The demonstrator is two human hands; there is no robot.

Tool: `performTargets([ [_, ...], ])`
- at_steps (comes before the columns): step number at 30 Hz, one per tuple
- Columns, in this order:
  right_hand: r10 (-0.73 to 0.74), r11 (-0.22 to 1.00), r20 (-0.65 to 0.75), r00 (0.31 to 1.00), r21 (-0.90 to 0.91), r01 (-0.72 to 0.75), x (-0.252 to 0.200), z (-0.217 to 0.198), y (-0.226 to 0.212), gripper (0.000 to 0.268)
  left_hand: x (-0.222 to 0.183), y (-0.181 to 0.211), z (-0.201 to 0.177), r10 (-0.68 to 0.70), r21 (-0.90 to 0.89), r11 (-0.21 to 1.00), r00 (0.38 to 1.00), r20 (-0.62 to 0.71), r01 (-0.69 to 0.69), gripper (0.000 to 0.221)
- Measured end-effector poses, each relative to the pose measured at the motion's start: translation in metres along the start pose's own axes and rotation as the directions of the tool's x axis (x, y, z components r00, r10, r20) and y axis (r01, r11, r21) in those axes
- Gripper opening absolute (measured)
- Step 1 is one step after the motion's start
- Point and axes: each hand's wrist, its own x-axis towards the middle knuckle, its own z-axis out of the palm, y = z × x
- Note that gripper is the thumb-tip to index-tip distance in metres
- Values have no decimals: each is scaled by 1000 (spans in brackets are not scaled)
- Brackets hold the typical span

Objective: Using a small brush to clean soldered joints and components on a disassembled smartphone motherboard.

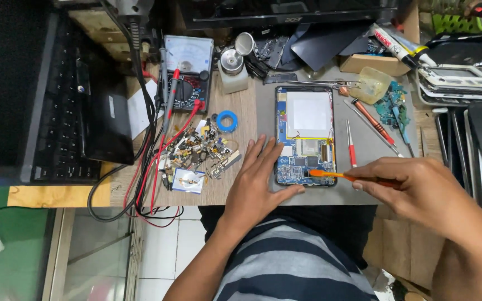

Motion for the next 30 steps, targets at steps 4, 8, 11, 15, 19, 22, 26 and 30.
performTargets([
  [4, 46, 999, 34, 998, 20, -46, 5, 2, -9, 27, 0, -1, 1, 1, 0, 1000, 1000, -5, -1, 85],
  [8, -33, 999, -34, 999, -33, 32, 6, 7, -6, 25, 0, -1, 2, 2, 0, 1000, 1000, -5, -2, 85],
  [11, -5, 999, -24, 1000, -40, 4, 6, 7, -7, 24, -1, -1, 2, -2, 0, 1000, 1000, -2, 2, 85],
  [15, 20, 996, 13, 1000, 82, -21, 5, -2, -10, 23, 0, 0, 0, -14, -9, 1000, 1000, 10, 14, 84],
  [19, -81, 988, -126, 989, 119, 96, -8, -10, -6, 27, 0, -1, 1, 4, 0, 1000, 1000, -5, -4, 83],
  [22, -68, 990, -92, 993, 114, 78, -9, -10, -3, 30, 0, -1, 2, 15, 10, 1000, 1000, -12, -15, 84],
  [26, -35, 990, -51, 998, 136, 42, 1, 5, 3, 23, 0, -1, 2, 13, 11, 1000, 1000, -8, -13, 84],
  [30, -46, 967, -17, 999, 252, 49, 3, 6, 3, 27, -1, -2, 2, 10, 5, 1000, 1000, -8, -10, 84],
])
